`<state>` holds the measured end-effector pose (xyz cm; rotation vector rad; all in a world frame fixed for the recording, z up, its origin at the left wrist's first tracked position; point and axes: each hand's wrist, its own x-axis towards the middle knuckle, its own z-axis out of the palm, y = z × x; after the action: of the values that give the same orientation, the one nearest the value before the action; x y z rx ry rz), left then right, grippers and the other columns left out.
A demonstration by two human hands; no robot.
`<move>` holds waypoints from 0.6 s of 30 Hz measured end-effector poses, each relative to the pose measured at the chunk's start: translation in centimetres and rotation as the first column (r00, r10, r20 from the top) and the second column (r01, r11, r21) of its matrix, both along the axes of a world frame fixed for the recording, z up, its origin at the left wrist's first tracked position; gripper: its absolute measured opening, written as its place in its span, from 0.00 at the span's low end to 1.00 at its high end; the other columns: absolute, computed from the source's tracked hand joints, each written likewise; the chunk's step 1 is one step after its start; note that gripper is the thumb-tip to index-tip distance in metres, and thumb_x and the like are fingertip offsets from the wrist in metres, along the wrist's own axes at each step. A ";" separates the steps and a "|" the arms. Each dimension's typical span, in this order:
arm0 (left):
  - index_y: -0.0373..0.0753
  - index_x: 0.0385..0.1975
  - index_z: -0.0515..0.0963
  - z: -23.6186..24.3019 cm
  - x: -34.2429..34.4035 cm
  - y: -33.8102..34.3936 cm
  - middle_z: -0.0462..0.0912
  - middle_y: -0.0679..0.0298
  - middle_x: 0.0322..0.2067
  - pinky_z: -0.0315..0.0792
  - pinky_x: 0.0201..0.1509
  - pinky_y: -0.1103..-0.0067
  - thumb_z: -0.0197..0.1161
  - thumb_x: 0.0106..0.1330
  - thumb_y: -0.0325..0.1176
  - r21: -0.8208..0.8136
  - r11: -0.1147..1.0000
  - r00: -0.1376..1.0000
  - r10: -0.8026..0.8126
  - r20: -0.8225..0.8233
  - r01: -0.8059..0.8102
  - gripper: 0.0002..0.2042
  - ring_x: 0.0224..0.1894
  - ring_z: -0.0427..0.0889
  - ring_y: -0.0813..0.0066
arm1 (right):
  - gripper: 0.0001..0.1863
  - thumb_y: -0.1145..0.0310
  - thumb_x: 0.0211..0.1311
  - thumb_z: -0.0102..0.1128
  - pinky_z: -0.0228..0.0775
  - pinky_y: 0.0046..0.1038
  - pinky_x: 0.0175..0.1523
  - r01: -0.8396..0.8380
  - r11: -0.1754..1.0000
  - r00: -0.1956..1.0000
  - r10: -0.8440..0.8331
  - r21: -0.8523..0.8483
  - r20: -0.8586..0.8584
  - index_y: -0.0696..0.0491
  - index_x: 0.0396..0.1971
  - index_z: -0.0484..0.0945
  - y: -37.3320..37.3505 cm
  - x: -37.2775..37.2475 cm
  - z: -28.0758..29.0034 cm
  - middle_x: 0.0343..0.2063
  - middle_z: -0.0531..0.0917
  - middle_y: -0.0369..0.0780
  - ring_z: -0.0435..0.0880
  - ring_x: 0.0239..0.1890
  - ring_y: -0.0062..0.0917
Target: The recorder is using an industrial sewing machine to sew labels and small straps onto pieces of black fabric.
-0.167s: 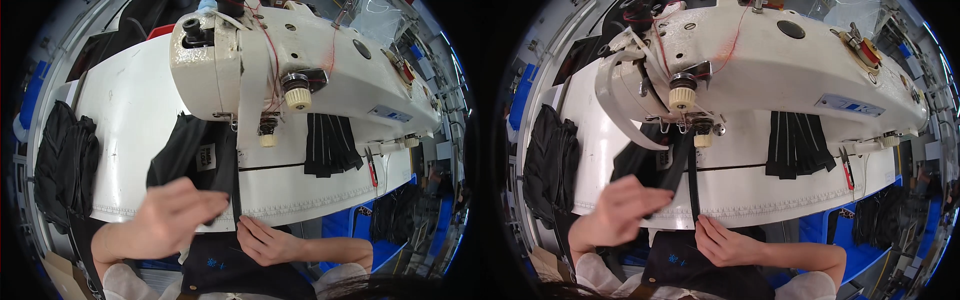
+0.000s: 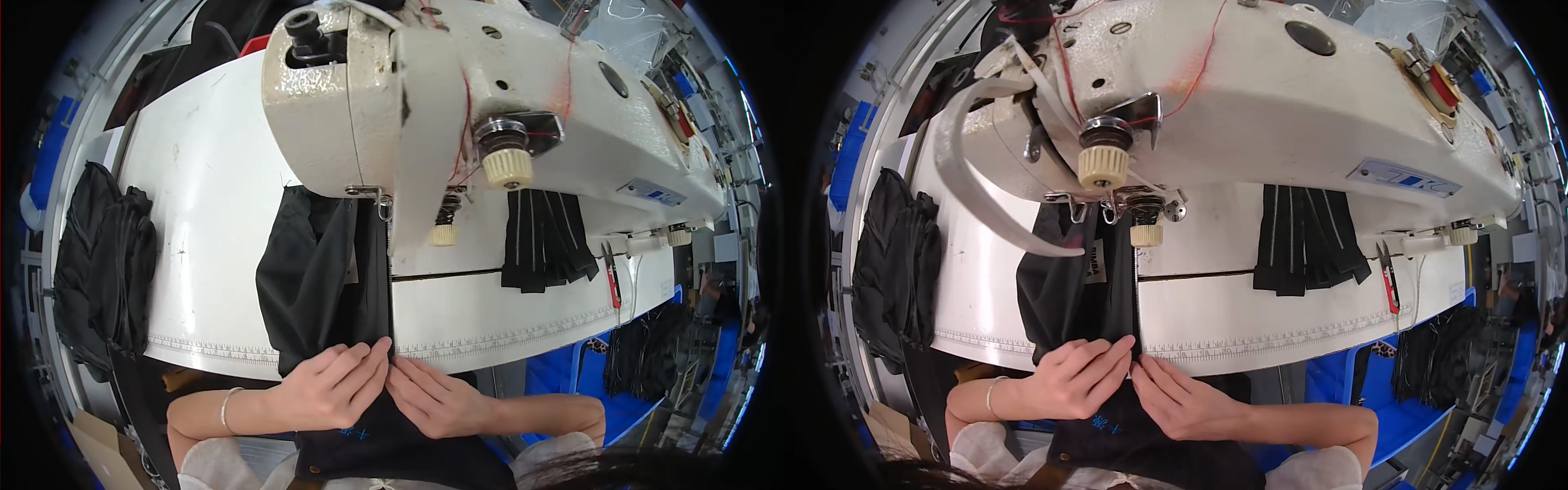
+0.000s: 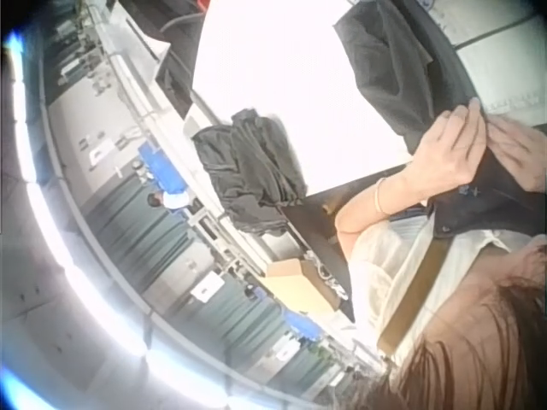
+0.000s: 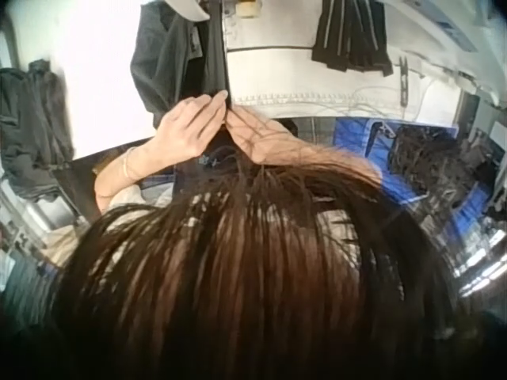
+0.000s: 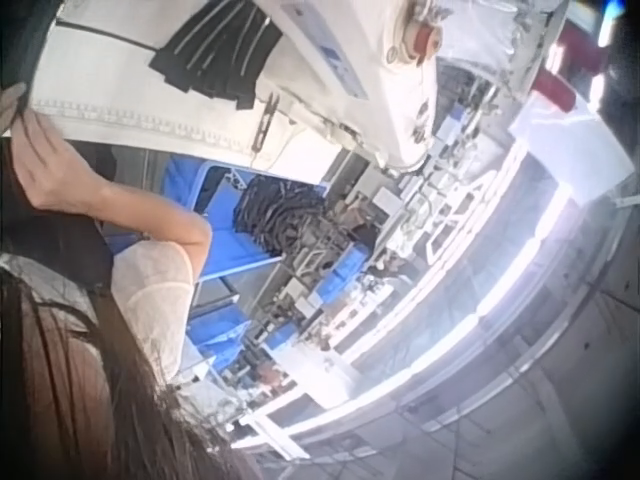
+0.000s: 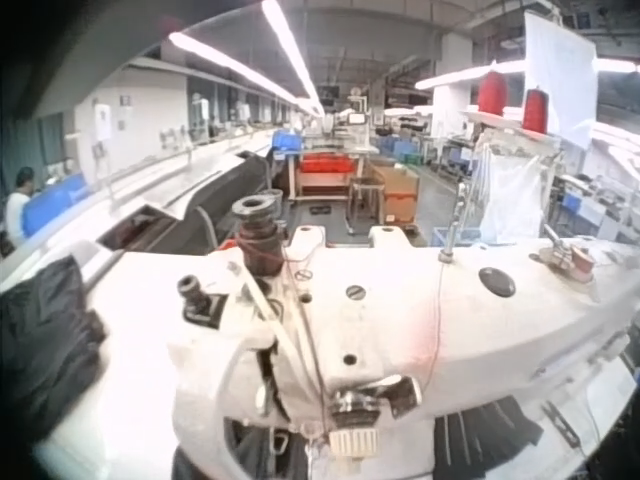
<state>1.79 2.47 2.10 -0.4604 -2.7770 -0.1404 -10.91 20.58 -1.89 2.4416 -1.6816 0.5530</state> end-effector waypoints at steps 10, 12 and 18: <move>0.29 0.31 0.78 -1.6 0.1 -0.5 0.81 0.52 0.41 0.70 0.31 0.86 0.59 0.48 0.26 0.075 0.996 0.999 0.045 -0.027 -0.042 0.11 0.31 0.76 0.73 | 0.18 0.66 0.53 0.49 0.65 0.42 0.61 0.045 0.998 0.999 -0.044 0.052 -0.026 0.65 0.38 0.76 -0.6 -0.1 0.9 0.43 0.78 0.53 0.77 0.50 0.45; 0.29 0.31 0.78 -1.5 -0.1 -0.5 0.81 0.52 0.41 0.69 0.30 0.87 0.58 0.48 0.26 0.063 0.998 0.999 0.031 -0.032 -0.029 0.11 0.30 0.75 0.74 | 0.18 0.65 0.53 0.49 0.66 0.42 0.60 0.023 0.998 0.999 -0.021 0.050 -0.045 0.64 0.37 0.77 -0.8 -0.1 1.2 0.41 0.78 0.53 0.78 0.49 0.45; 0.28 0.33 0.78 -1.7 -0.3 -0.5 0.81 0.51 0.41 0.68 0.28 0.87 0.58 0.47 0.26 0.043 0.999 1.000 0.014 -0.010 -0.014 0.13 0.29 0.74 0.74 | 0.18 0.65 0.53 0.49 0.66 0.42 0.60 0.004 0.999 0.998 -0.001 0.051 -0.067 0.64 0.37 0.77 -1.0 -0.3 1.3 0.40 0.78 0.52 0.78 0.49 0.45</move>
<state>1.49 2.00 0.38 -0.4296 -2.7607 -0.1931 -11.23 19.60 -0.58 2.4631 -1.6923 0.4278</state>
